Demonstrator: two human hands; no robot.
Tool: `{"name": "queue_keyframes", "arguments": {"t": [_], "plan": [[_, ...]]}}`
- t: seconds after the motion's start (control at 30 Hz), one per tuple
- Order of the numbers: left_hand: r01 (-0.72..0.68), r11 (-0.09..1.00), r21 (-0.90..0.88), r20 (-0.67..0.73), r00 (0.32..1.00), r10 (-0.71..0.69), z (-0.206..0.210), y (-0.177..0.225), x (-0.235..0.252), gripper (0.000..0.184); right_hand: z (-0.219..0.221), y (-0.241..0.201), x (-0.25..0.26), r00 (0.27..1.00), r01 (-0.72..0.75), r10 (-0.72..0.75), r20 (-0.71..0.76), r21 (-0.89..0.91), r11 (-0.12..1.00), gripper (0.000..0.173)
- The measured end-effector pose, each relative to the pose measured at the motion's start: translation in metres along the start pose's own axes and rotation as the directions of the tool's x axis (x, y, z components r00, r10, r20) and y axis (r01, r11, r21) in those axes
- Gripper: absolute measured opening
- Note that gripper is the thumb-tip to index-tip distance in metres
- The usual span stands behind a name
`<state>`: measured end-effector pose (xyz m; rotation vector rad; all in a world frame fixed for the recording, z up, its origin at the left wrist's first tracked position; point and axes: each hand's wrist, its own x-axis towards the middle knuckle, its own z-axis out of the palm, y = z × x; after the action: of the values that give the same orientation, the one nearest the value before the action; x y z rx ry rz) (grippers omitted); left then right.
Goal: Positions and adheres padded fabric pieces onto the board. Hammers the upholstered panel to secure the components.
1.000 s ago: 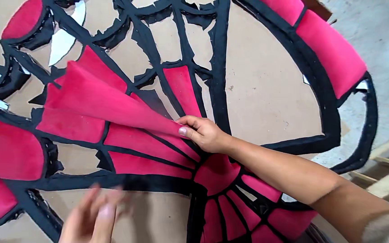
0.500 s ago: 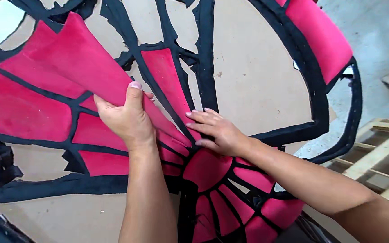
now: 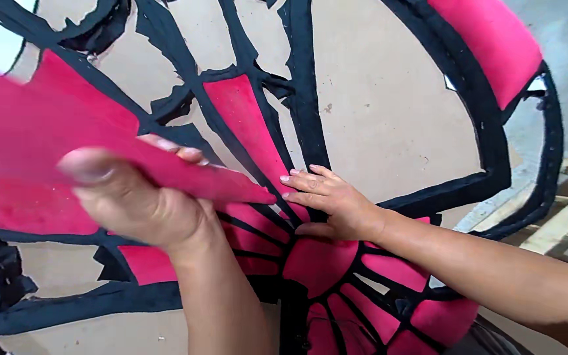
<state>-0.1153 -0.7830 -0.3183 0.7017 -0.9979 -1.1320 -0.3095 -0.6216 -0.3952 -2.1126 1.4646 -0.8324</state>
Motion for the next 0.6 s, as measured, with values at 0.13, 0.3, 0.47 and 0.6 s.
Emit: {"name": "queue_keyframes", "arguments": {"t": [0.13,0.3,0.47,0.6], "plan": [[0.000,0.985,-0.173,0.142,0.990,0.025,-0.010,0.001,-0.010,0.041,0.015,-0.029,0.008,0.975,-0.137,0.135,-0.176,-0.003,0.991,0.047],[0.079,0.968,-0.239,0.079,0.995,-0.061,-0.019,-0.010,-0.024,0.036,0.030,-0.039,0.015,0.965,-0.179,0.157,-0.211,-0.092,0.980,0.015],[0.114,0.989,-0.096,0.028,0.993,-0.112,-0.016,-0.011,-0.021,0.027,0.028,-0.035,0.014,0.975,-0.160,0.156,-0.159,-0.010,0.987,0.009],[0.150,0.979,0.138,-0.156,0.980,-0.128,0.004,-0.004,-0.020,0.019,0.015,-0.033,0.018,0.980,-0.197,0.199,-0.012,0.078,0.977,0.007]]}}
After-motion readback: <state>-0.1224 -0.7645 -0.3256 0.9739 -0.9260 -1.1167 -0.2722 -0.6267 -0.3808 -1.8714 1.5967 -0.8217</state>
